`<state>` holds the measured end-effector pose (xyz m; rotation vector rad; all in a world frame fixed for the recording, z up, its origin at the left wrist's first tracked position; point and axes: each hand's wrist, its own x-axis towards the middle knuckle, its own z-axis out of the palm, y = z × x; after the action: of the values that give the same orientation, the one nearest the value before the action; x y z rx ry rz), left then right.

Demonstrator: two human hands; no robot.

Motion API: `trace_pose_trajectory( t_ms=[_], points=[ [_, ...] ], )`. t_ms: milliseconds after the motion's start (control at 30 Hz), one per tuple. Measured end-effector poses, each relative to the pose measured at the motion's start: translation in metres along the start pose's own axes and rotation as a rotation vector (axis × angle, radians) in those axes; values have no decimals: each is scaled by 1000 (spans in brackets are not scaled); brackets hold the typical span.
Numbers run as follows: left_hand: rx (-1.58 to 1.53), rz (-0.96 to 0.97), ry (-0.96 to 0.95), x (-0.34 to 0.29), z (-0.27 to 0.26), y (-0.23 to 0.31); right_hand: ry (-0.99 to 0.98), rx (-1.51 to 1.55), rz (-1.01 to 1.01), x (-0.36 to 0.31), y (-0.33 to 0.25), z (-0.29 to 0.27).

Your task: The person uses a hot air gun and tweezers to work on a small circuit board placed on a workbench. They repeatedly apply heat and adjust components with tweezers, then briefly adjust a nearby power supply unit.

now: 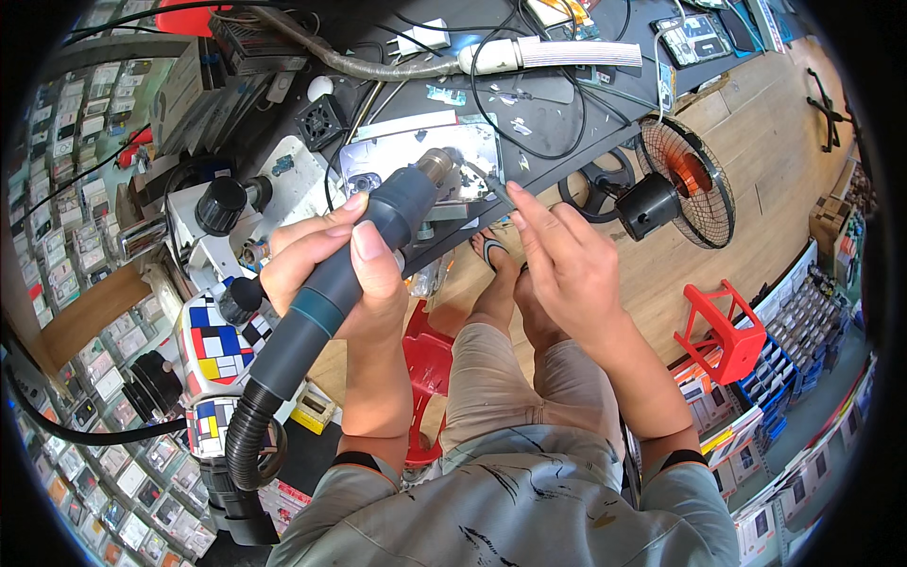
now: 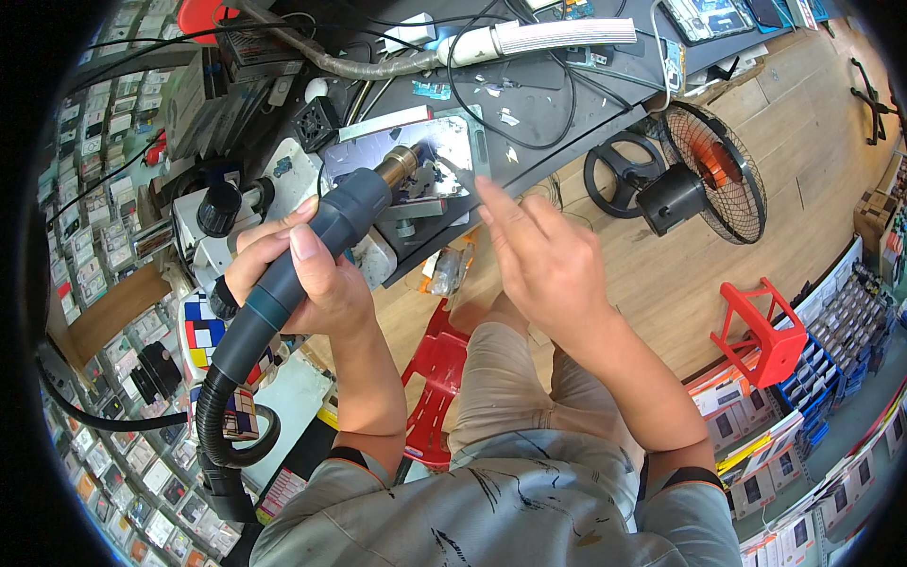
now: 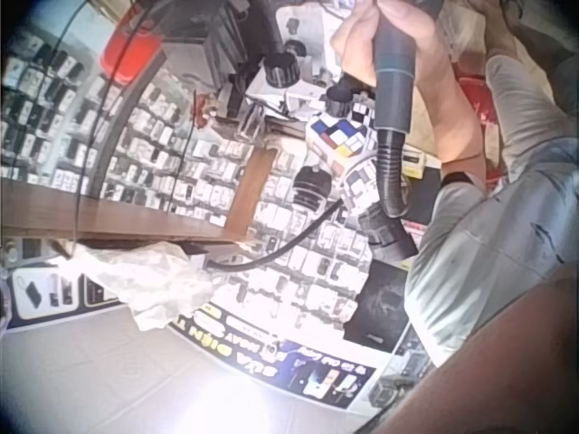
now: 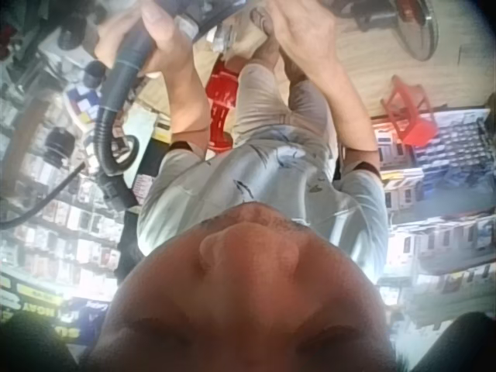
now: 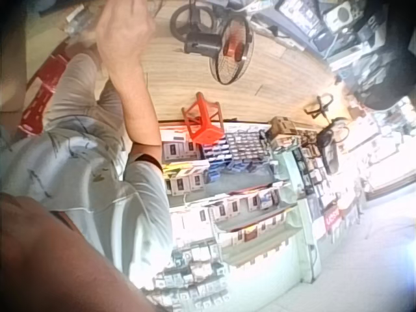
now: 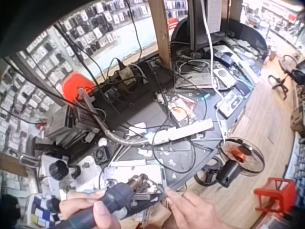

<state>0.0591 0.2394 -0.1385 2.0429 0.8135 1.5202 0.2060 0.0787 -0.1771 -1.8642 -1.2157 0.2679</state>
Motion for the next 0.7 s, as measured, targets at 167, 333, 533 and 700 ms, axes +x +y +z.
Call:
trace_pose_trajectory(
  t_ms=[167,333,533,700],
  points=[
    [12,1,0,0,0,0,-22,-102,-60,2,0,-1],
    [-10,7,8,0,1,0,30,48,4,10,-1,7],
    [11,0,60,3,4,-1,160,-45,34,9,1,-5],
    [-1,-112,30,-8,-3,24,63,-159,48,-26,6,-35]
  ],
)
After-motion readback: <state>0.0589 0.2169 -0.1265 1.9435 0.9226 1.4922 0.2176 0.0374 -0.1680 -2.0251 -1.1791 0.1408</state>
